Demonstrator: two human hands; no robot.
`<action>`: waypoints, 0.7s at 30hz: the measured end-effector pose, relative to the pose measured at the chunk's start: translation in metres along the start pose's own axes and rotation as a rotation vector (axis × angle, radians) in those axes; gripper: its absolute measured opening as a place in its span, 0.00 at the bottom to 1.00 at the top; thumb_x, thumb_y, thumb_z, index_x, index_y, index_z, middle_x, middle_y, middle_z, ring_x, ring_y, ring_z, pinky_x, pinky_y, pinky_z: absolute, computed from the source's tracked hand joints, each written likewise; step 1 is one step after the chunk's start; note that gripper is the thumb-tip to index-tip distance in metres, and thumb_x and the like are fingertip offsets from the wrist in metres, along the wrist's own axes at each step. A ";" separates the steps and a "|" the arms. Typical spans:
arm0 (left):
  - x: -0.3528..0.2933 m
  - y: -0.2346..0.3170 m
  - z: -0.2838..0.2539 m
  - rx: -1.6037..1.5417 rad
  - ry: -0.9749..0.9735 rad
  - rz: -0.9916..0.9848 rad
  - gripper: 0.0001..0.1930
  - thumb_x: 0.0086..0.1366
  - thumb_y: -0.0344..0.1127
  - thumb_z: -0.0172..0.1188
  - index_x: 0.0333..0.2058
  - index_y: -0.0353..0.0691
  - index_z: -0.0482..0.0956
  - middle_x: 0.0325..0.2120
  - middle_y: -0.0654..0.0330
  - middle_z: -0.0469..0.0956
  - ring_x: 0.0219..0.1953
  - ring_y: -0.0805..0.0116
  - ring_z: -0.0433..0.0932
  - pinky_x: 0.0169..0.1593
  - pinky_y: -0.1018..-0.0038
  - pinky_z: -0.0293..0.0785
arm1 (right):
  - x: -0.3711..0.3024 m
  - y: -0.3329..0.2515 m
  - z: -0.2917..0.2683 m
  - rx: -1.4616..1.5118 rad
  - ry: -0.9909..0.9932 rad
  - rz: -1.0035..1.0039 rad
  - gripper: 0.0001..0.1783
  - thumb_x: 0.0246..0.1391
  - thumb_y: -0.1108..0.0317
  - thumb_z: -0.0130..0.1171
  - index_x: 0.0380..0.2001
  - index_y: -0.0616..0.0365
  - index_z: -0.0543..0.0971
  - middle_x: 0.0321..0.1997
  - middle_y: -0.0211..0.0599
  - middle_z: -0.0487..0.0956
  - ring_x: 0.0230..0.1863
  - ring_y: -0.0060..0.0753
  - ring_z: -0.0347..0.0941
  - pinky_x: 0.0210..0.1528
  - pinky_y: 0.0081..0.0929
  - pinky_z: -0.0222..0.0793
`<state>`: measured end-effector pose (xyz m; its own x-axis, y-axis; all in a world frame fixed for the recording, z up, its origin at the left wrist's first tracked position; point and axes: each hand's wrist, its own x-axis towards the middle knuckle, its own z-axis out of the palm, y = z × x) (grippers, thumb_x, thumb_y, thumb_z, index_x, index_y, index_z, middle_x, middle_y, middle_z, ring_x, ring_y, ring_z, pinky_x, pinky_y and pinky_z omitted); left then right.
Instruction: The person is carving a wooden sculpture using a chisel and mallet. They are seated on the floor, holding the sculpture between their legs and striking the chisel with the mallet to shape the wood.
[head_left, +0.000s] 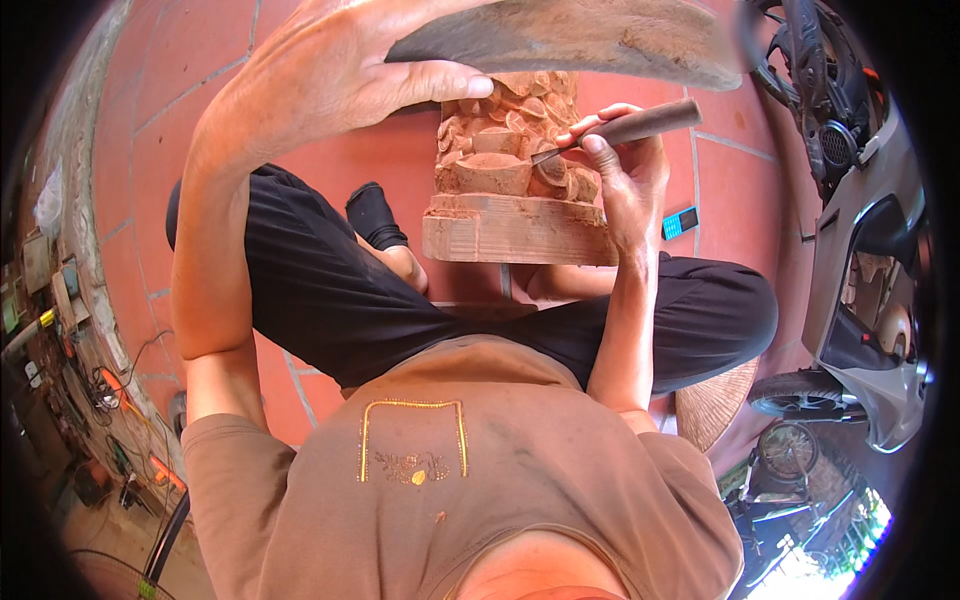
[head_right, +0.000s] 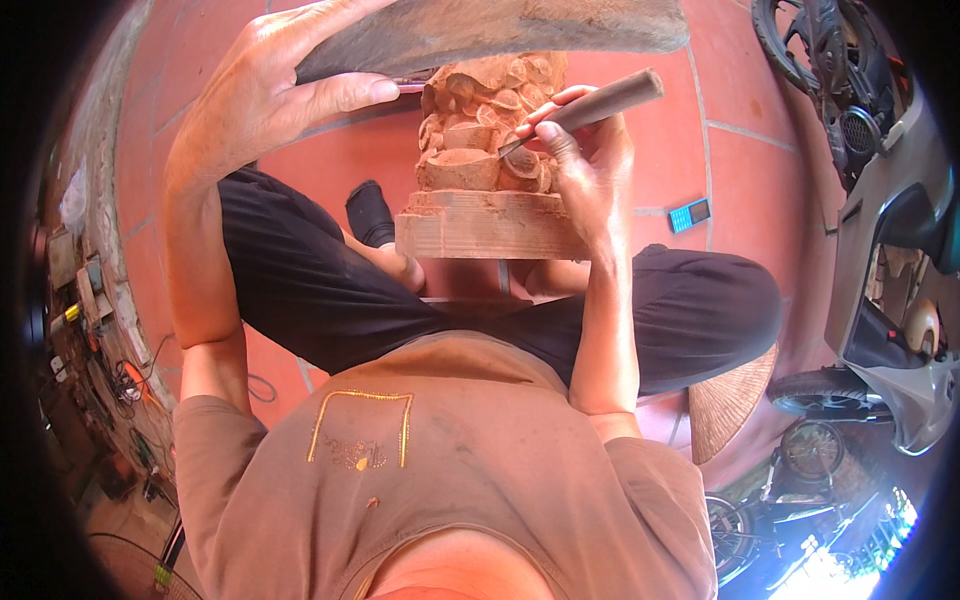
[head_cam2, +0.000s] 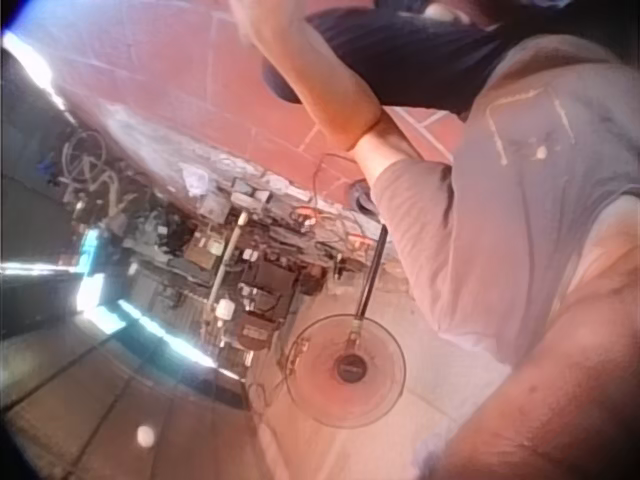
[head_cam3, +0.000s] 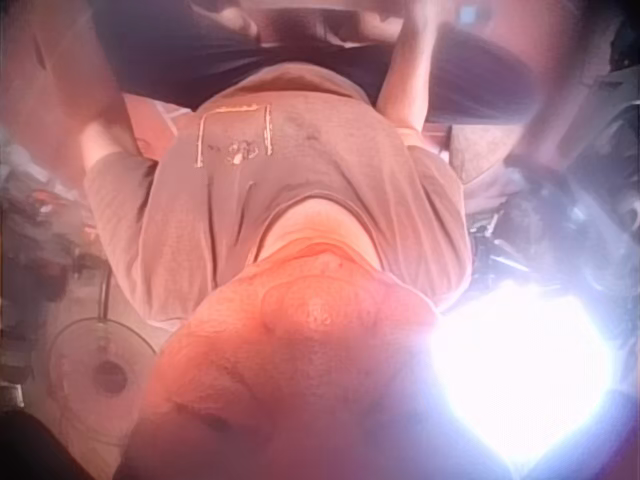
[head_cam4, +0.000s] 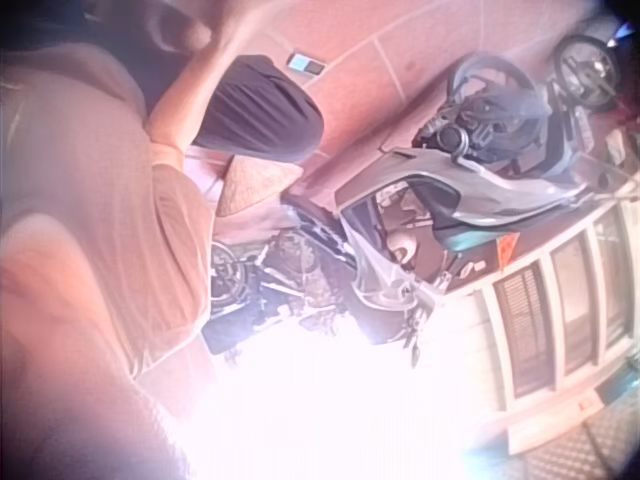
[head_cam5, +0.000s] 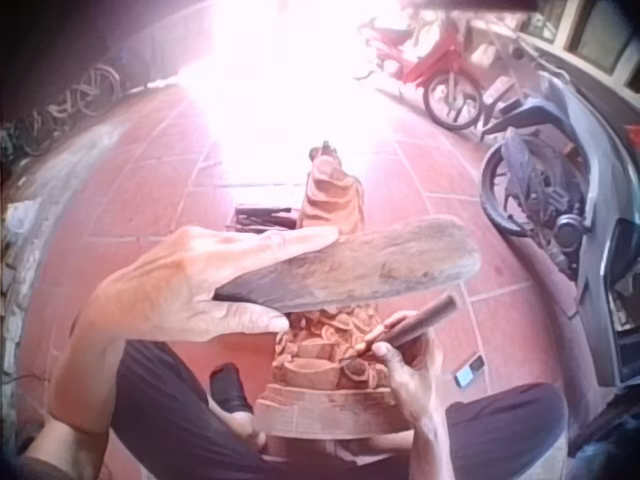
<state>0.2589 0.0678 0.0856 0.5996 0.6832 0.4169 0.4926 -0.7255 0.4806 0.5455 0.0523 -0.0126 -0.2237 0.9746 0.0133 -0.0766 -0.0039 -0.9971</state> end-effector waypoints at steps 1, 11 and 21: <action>-0.001 -0.003 0.002 -0.014 0.028 0.031 0.39 0.60 0.46 0.67 0.67 0.39 0.64 0.51 0.42 0.79 0.46 0.48 0.83 0.50 0.61 0.79 | -0.002 -0.002 0.002 -0.025 -0.008 -0.017 0.15 0.61 0.80 0.58 0.50 0.61 0.70 0.41 0.40 0.79 0.43 0.35 0.81 0.48 0.32 0.81; 0.005 0.013 -0.006 0.064 -0.028 -0.125 0.38 0.59 0.42 0.69 0.67 0.40 0.65 0.50 0.43 0.79 0.46 0.51 0.83 0.51 0.63 0.77 | -0.009 0.001 0.011 -0.275 0.039 -0.230 0.14 0.60 0.82 0.57 0.48 0.61 0.71 0.38 0.34 0.80 0.42 0.30 0.80 0.46 0.28 0.77; 0.012 0.044 0.010 -0.696 0.291 -0.545 0.36 0.64 0.38 0.66 0.66 0.30 0.61 0.37 0.53 0.81 0.29 0.73 0.77 0.33 0.78 0.73 | -0.017 -0.005 0.008 -0.004 -0.011 -0.106 0.13 0.59 0.84 0.57 0.46 0.62 0.72 0.39 0.35 0.79 0.43 0.27 0.79 0.51 0.28 0.77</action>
<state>0.2943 0.0432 0.1043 0.1679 0.9773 0.1292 0.1143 -0.1495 0.9821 0.5422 0.0341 -0.0067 -0.2252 0.9670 0.1195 -0.0963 0.1000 -0.9903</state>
